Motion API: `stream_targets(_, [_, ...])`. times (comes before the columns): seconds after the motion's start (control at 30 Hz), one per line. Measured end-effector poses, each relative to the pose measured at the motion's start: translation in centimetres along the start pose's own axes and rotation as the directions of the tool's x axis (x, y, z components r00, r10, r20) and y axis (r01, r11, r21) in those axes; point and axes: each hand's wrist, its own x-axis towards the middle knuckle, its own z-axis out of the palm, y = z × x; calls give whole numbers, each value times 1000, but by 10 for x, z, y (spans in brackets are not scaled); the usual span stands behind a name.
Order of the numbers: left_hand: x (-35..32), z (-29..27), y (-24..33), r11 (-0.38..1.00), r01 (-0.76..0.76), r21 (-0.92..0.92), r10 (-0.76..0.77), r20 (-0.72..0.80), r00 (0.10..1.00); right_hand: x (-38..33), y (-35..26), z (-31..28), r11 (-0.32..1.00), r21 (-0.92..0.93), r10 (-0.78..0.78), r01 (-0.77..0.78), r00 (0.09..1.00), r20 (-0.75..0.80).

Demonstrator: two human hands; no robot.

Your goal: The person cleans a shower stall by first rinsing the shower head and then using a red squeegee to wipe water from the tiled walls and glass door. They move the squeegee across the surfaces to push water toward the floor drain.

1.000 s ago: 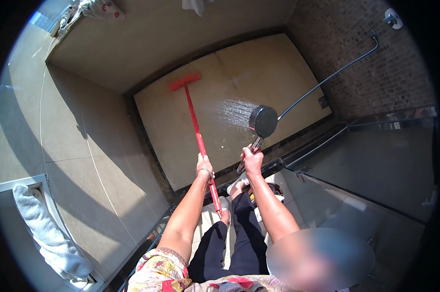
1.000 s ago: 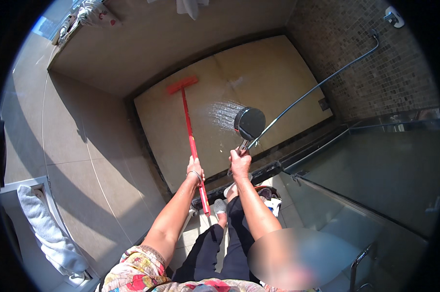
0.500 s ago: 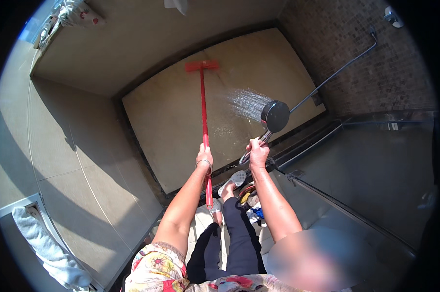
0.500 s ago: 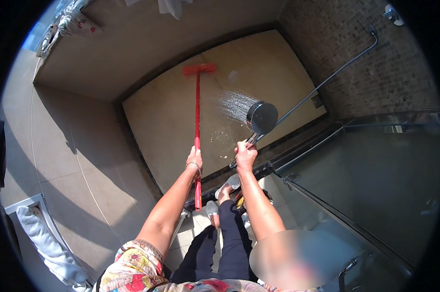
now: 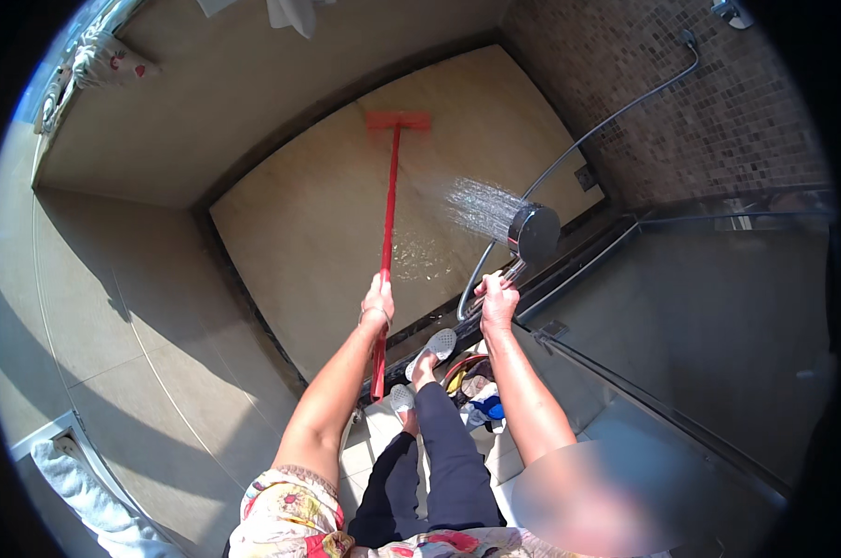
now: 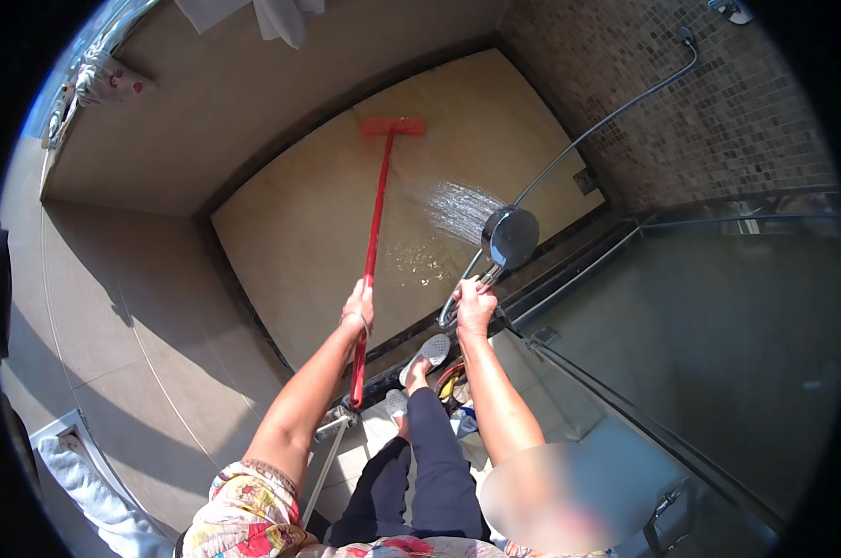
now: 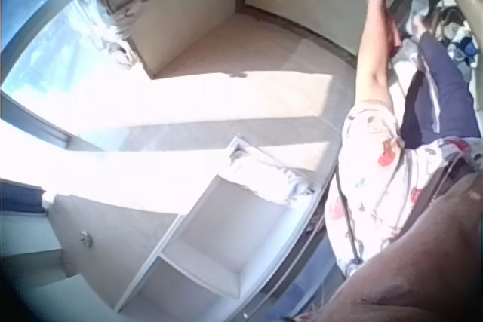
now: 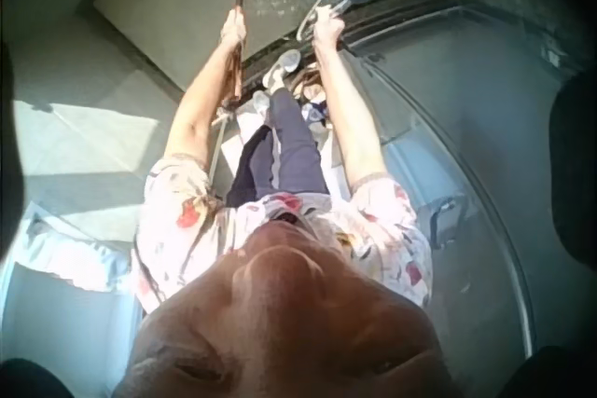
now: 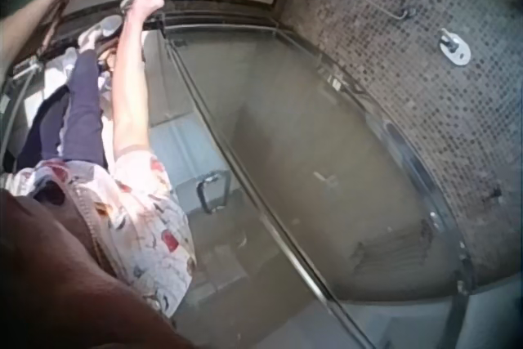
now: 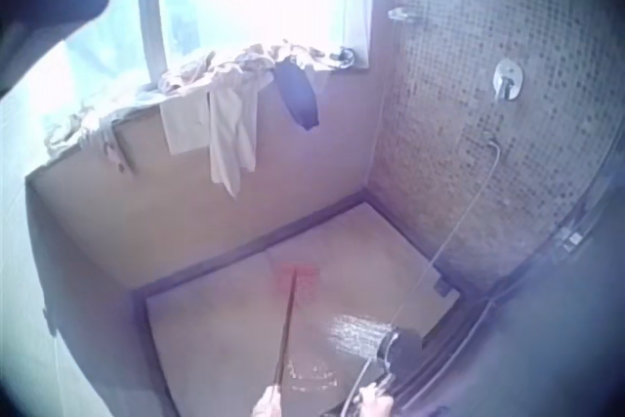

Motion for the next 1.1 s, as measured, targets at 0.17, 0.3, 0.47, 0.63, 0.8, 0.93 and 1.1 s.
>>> stream_targets(0.17, [-10,1,1,993,-32,116,24,76,997,9,2,-26,999,-16,-44,43,996,-76])
stream_targets(0.3, [-112,-11,-72,946,18,325,-87,200,976,9,-5,-40,996,40,-75,82,985,-158])
stream_targets(0.47, [-79,25,-25,938,-27,345,-60,239,969,12,-7,-46,995,74,-46,60,983,-180])
stream_targets(0.63, [-7,55,42,969,-24,247,-27,202,979,8,-15,-38,997,72,-13,29,977,-214])
stream_targets(0.8, [-88,25,-47,912,-64,404,-24,210,977,10,-22,-57,985,136,-69,110,959,-274])
stream_targets(0.93, [-139,-13,-86,860,-107,500,-83,344,935,16,-9,-64,981,169,-45,91,965,-258])
stream_targets(1.1, [-73,52,13,871,-111,479,-68,341,938,17,-11,-65,990,106,-58,87,966,-254])
